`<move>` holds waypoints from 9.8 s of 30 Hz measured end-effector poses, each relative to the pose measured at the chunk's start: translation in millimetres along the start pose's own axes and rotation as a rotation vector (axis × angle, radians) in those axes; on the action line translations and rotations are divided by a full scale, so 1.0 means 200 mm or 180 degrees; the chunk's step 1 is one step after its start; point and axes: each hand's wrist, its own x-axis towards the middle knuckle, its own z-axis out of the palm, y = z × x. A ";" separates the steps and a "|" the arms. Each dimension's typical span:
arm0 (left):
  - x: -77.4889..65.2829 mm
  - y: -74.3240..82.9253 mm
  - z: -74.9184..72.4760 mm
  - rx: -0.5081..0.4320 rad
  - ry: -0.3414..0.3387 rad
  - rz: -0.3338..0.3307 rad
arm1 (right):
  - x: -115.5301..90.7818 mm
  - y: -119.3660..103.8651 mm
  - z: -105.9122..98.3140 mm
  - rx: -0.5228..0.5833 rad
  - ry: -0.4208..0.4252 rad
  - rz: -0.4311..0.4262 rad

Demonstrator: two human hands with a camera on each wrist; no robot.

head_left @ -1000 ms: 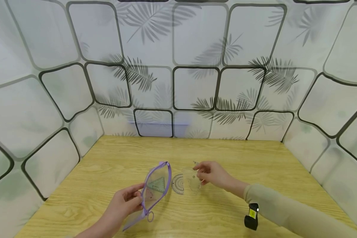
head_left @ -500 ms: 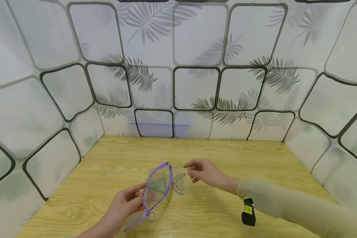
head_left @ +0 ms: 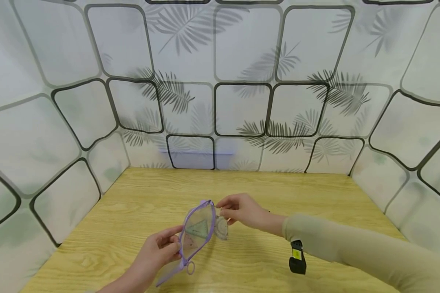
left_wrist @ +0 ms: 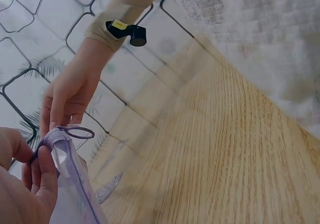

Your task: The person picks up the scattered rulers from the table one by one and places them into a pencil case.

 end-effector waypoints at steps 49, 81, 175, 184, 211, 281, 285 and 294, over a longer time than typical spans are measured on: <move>0.00 -0.01 0.01 -0.0033 -0.0150 0.0044 | 0.09 -0.03 0.13 0.0479 -0.0183 0.0378; -0.01 0.00 0.01 -0.0059 -0.0133 -0.0033 | 0.05 -0.03 0.09 -0.0490 0.0046 -0.0096; 0.00 -0.02 -0.03 -0.0123 0.0412 -0.0139 | 0.00 0.38 -0.35 -0.1462 0.0379 -0.0275; 0.00 -0.02 -0.04 -0.0131 0.0377 -0.0146 | 0.00 0.46 -0.39 -0.1561 0.0261 -0.0170; 0.00 -0.03 -0.04 -0.0132 0.0316 -0.0148 | -0.02 0.59 -0.38 -0.1944 0.0135 0.0035; 0.01 -0.03 -0.03 -0.0084 0.0229 -0.0078 | -0.12 0.47 -0.22 -0.1961 0.0596 0.0956; 0.01 -0.03 -0.03 -0.0086 0.0226 -0.0067 | -0.11 0.48 -0.22 -0.1913 0.0650 0.1119; 0.01 -0.02 -0.03 -0.0101 0.0206 -0.0088 | -0.12 0.46 -0.22 -0.1825 0.0663 0.1145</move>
